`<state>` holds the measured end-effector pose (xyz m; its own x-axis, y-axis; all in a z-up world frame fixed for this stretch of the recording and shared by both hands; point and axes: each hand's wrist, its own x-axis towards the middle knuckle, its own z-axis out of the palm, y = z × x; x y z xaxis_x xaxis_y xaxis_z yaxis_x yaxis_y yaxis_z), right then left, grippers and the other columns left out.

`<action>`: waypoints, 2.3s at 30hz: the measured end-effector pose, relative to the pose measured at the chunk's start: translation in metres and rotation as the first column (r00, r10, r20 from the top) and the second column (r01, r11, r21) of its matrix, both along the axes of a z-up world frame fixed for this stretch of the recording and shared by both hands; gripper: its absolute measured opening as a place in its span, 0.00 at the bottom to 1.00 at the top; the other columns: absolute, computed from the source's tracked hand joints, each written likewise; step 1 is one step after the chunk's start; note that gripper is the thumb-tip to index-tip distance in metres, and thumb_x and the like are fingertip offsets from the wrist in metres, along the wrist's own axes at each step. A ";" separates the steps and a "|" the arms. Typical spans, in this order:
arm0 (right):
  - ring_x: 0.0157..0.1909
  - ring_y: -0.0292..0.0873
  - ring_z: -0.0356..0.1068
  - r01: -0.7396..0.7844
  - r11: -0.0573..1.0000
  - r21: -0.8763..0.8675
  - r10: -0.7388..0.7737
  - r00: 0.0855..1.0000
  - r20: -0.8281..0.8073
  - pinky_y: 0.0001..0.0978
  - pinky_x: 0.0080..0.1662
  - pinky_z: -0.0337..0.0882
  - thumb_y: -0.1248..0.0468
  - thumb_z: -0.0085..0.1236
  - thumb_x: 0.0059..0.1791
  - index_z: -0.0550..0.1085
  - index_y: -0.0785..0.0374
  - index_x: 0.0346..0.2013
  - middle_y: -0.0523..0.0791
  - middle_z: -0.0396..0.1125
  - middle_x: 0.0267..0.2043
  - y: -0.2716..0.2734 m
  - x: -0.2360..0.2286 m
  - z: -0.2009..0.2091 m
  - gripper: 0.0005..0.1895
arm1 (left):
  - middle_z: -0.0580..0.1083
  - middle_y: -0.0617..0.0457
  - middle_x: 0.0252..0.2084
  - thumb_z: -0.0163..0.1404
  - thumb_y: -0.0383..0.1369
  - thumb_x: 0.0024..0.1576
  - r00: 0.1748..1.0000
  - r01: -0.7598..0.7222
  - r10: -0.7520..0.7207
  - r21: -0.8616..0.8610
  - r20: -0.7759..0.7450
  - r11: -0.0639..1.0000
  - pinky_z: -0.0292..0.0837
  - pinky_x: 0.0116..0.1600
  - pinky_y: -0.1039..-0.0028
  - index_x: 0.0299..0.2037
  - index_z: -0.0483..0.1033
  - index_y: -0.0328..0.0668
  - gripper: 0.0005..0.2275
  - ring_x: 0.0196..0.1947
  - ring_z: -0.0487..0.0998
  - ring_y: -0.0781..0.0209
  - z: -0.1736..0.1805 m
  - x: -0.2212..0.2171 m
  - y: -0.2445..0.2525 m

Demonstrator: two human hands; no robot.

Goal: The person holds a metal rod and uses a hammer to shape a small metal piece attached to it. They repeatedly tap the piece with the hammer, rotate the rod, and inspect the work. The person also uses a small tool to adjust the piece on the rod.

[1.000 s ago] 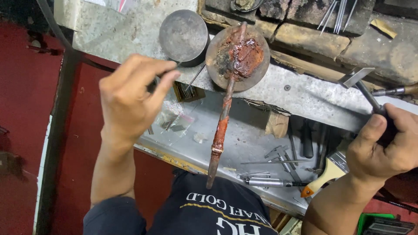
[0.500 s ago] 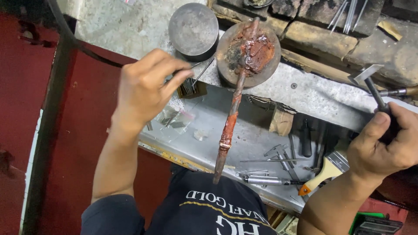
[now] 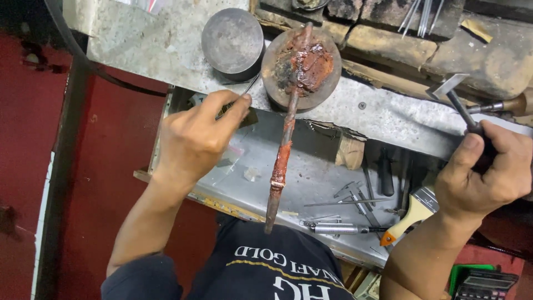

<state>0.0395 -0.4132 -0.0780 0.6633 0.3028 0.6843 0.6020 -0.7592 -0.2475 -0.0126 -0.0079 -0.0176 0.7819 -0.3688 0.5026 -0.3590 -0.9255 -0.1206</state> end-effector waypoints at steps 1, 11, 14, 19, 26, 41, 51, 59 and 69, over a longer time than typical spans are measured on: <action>0.46 0.69 0.71 0.005 1.000 0.001 -0.005 1.000 0.002 0.55 0.49 0.70 0.69 0.48 0.70 0.76 0.91 0.51 0.69 0.71 0.45 -0.001 -0.001 -0.001 0.19 | 0.79 0.57 0.42 0.57 0.28 0.68 1.000 0.005 -0.005 0.001 0.002 1.000 0.53 0.20 0.81 0.42 0.85 0.47 0.04 0.19 0.67 0.69 0.001 -0.002 -0.002; 0.49 0.71 0.71 0.001 0.999 0.054 0.003 0.997 -0.077 0.57 0.54 0.70 0.72 0.49 0.70 0.75 0.92 0.54 0.70 0.70 0.48 -0.001 -0.006 -0.004 0.16 | 0.75 0.46 0.40 0.58 0.21 0.62 0.955 -0.109 -0.085 -0.607 -0.283 0.787 0.62 0.28 0.78 0.47 0.80 0.33 0.06 0.24 0.65 0.66 0.014 -0.036 -0.009; 0.49 0.72 0.71 -0.009 0.996 0.090 0.018 0.995 -0.099 0.58 0.56 0.71 0.73 0.49 0.71 0.74 0.94 0.54 0.72 0.69 0.49 -0.001 -0.007 -0.004 0.16 | 0.81 0.50 0.40 0.56 0.28 0.62 0.919 -0.131 -0.275 -0.877 -0.282 0.462 0.51 0.22 0.86 0.44 0.79 0.39 0.04 0.16 0.57 0.77 0.000 -0.050 -0.011; 0.50 0.71 0.72 -0.007 0.995 0.100 0.017 0.994 -0.106 0.55 0.55 0.71 0.75 0.49 0.71 0.74 0.94 0.56 0.71 0.70 0.50 -0.005 -0.009 -0.010 0.15 | 0.81 0.39 0.41 0.57 0.34 0.63 0.874 -0.329 -0.435 -0.922 -0.216 -0.205 0.73 0.31 0.82 0.44 0.78 0.36 0.08 0.25 0.79 0.67 -0.017 -0.068 -0.035; 0.51 0.67 0.74 0.056 0.996 0.074 -0.046 0.990 -0.136 0.52 0.55 0.73 0.74 0.51 0.73 0.77 0.90 0.59 0.67 0.73 0.50 -0.012 -0.013 -0.019 0.14 | 0.79 0.35 0.42 0.47 0.28 0.68 0.859 -0.456 -0.512 -0.483 -0.018 -0.748 0.42 0.21 0.85 0.48 0.74 0.34 0.05 0.16 0.45 0.75 -0.035 -0.076 -0.038; 0.50 0.64 0.71 0.043 0.995 0.094 -0.028 0.988 -0.152 0.50 0.53 0.70 0.71 0.49 0.73 0.76 0.90 0.58 0.66 0.71 0.50 -0.006 -0.009 -0.010 0.16 | 0.76 0.45 0.42 0.55 0.23 0.64 0.986 0.035 -0.136 -0.663 -0.101 0.748 0.57 0.22 0.81 0.55 0.79 0.40 0.10 0.21 0.64 0.69 -0.017 -0.055 -0.015; 0.31 0.38 0.59 0.221 0.786 0.578 0.190 0.802 -0.566 0.27 0.37 0.60 0.68 0.49 0.56 0.71 0.69 0.50 0.47 0.63 0.35 0.045 -0.054 0.010 0.10 | 0.73 0.51 0.41 0.52 0.16 0.59 0.974 0.084 -0.190 -0.576 -0.127 0.813 0.56 0.23 0.80 0.58 0.78 0.47 0.19 0.21 0.63 0.68 0.005 -0.061 -0.021; 0.27 0.34 0.63 -0.109 0.717 0.689 0.629 0.527 -0.571 0.24 0.33 0.63 0.64 0.63 0.48 0.77 0.68 0.36 0.46 0.71 0.31 0.139 -0.053 0.075 0.09 | 0.70 0.54 0.37 0.55 0.31 0.67 0.922 0.269 -0.335 -0.303 -0.193 0.914 0.61 0.21 0.75 0.52 0.83 0.44 0.07 0.21 0.66 0.67 0.073 -0.038 -0.035; 0.31 0.38 0.71 -0.124 0.585 0.801 0.757 0.438 -0.485 0.27 0.36 0.71 0.63 0.56 0.53 0.75 0.68 0.34 0.46 0.72 0.31 0.146 -0.054 0.060 0.10 | 0.79 0.44 0.40 0.61 0.29 0.57 0.788 0.099 -0.594 -0.919 -0.163 0.382 0.81 0.39 0.78 0.47 0.79 0.36 0.11 0.34 0.83 0.60 0.047 -0.037 -0.042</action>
